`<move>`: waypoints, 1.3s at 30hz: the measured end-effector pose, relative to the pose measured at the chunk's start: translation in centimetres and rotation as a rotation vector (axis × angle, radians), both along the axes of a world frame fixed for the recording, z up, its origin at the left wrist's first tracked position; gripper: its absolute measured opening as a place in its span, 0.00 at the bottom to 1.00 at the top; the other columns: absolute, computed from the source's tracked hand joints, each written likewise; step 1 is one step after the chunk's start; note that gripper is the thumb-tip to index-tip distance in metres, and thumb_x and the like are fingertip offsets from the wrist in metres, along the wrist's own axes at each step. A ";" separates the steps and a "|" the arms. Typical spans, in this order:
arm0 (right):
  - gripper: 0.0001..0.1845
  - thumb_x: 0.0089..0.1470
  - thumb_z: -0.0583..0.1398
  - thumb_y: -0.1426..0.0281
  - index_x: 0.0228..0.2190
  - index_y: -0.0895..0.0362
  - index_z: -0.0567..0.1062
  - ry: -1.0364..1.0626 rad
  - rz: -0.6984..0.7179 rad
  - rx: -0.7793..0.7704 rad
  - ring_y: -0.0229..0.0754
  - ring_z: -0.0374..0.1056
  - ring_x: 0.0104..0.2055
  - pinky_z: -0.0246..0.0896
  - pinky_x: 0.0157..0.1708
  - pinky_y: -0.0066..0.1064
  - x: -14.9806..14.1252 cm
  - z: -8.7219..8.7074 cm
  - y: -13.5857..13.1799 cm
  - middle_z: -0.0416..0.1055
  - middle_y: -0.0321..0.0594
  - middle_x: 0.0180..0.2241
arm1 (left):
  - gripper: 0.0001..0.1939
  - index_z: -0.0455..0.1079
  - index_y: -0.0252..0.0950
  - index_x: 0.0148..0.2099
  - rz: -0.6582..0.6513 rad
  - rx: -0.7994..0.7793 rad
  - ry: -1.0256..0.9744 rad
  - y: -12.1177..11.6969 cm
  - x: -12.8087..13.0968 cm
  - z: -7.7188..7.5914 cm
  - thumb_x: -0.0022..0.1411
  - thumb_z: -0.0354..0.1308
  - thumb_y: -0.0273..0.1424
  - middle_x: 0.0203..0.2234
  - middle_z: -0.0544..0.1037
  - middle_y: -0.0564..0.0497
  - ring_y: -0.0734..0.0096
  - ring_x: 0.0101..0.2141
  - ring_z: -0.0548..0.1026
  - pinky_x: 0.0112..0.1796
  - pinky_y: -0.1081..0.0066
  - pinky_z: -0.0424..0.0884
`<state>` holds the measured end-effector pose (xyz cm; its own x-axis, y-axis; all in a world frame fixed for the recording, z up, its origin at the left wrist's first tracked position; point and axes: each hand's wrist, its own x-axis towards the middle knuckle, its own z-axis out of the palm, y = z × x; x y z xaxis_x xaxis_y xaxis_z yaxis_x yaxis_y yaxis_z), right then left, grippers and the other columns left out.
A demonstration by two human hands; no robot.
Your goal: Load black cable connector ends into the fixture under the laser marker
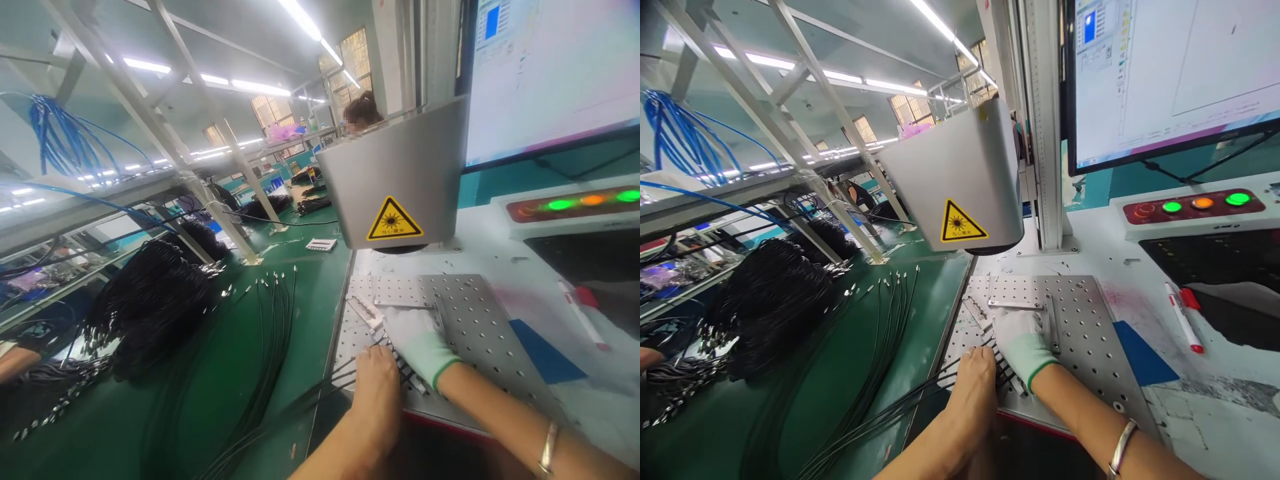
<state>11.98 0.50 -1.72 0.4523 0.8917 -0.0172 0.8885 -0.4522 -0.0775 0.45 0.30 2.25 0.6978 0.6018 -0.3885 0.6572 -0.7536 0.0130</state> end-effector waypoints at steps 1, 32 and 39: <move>0.13 0.53 0.50 0.81 0.37 0.64 0.72 0.000 0.002 0.000 0.52 0.74 0.34 0.65 0.30 0.37 0.0 -0.1 0.0 0.74 0.57 0.29 | 0.20 0.65 0.24 0.51 -0.018 0.017 -0.002 -0.1 0.0 -0.1 0.57 0.42 0.16 0.46 0.70 0.35 0.53 0.48 0.67 0.48 0.60 0.61; 0.14 0.52 0.49 0.82 0.35 0.66 0.72 -0.008 0.014 0.049 0.53 0.74 0.31 0.64 0.28 0.38 0.0 0.0 0.0 0.74 0.58 0.27 | 0.18 0.65 0.25 0.47 -0.021 0.014 -0.010 1.8 -0.1 -0.2 0.52 0.50 0.18 0.43 0.71 0.36 0.55 0.46 0.66 0.50 0.62 0.58; 0.15 0.53 0.48 0.83 0.37 0.66 0.72 0.007 0.019 0.000 0.53 0.74 0.32 0.64 0.28 0.38 0.0 -0.1 0.1 0.74 0.56 0.28 | 0.21 0.65 0.25 0.50 -0.042 0.026 -0.023 1.1 0.0 -0.2 0.53 0.46 0.16 0.45 0.70 0.36 0.53 0.49 0.64 0.52 0.59 0.58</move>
<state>11.97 0.58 -1.84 0.4356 0.8999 -0.0200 0.8962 -0.4356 -0.0841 0.49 1.43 2.09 0.7311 0.5816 -0.3566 0.6249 -0.7807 0.0079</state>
